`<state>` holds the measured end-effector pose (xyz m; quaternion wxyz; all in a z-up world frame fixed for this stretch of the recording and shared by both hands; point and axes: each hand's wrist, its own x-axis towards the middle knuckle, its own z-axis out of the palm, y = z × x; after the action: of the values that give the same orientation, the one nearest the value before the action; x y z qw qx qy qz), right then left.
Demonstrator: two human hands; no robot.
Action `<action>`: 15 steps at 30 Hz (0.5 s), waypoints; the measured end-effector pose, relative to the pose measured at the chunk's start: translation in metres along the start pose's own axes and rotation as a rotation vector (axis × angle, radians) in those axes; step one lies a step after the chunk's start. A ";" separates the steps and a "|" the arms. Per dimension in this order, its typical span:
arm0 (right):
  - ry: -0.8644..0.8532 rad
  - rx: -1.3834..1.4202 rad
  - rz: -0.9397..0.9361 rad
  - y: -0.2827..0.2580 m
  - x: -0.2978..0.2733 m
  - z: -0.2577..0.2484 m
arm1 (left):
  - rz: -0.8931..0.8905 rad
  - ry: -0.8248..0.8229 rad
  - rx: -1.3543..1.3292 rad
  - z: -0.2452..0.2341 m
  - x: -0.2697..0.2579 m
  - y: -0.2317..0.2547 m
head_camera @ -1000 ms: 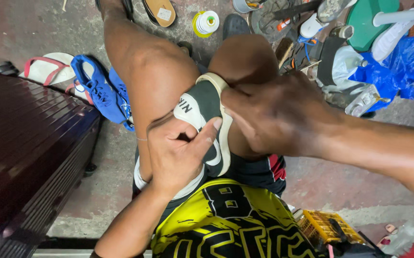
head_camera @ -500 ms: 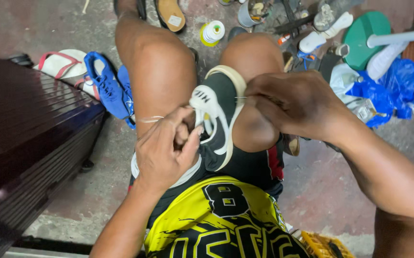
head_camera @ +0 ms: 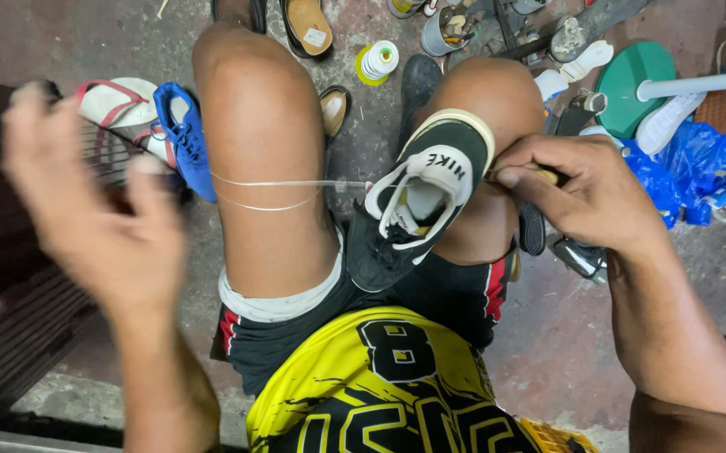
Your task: The person sits on the floor and sews a black and white Nike sneaker using a needle and white thread. They repeatedly push the needle through the shoe's upper and pull the thread to secure the stitching.
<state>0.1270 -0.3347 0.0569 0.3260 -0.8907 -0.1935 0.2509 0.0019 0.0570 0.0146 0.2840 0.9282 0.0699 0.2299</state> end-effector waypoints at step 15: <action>0.099 0.117 0.066 -0.013 -0.016 0.017 | -0.582 -0.464 -1.930 0.050 -0.025 0.050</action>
<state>0.1023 -0.3255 0.0597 0.3782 -0.8873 -0.1328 0.2280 0.0033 -0.0158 -0.0034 0.9586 0.2743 0.0210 -0.0742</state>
